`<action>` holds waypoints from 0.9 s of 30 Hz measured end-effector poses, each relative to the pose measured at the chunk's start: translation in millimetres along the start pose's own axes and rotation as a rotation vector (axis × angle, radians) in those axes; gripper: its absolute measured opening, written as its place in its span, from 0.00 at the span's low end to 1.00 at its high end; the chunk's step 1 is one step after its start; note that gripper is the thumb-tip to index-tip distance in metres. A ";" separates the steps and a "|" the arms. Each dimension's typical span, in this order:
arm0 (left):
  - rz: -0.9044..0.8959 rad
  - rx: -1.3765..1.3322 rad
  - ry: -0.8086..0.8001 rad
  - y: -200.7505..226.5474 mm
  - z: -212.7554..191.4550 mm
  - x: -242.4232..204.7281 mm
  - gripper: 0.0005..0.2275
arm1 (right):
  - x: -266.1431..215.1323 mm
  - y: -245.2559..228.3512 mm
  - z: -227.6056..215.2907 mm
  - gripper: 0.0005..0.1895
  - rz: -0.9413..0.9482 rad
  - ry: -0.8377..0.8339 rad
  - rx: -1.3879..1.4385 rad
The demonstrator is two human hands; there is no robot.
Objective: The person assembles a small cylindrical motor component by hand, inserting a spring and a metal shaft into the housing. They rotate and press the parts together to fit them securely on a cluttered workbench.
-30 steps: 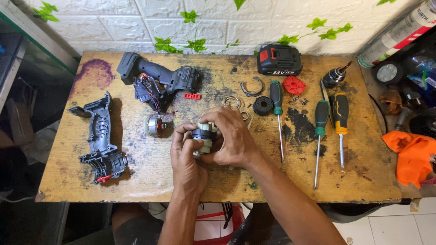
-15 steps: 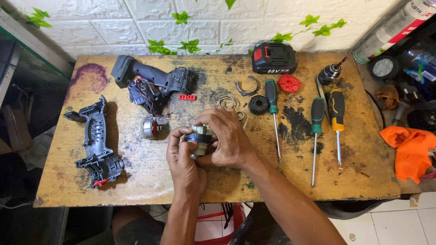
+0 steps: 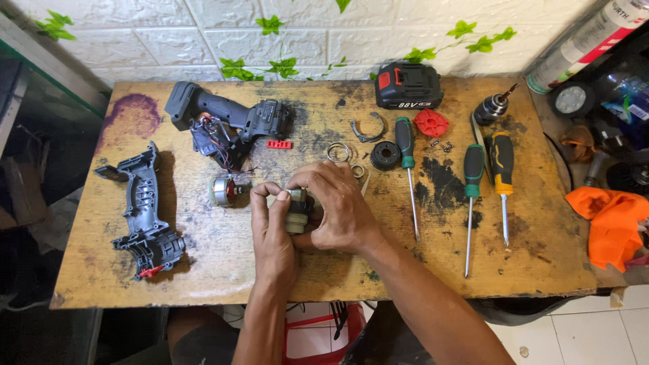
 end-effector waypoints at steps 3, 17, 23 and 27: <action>0.017 0.030 -0.012 -2.2 -5.6 1.1 0.09 | 0.4 -7.1 2.1 0.37 -0.022 -0.004 -0.042; 0.369 0.469 -0.304 76.0 5.0 -26.9 0.07 | -6.6 -2.2 7.4 0.31 -0.137 -0.064 -0.226; 0.274 0.462 -0.530 76.0 10.6 -29.2 0.26 | -11.3 8.9 4.0 0.46 -0.007 -0.081 -0.031; 0.143 0.289 -0.663 56.2 4.7 -13.1 0.23 | -1.1 -2.0 -3.1 0.35 0.040 -0.036 0.031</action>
Point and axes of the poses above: each hand's wrist, its own x-axis towards the middle knuckle, its own z-axis out of the palm, y = z × x, the point moved 6 cm from there along x, towards the middle knuckle, and after that the axes turned 12 degrees about y, right-handed, at the moved point
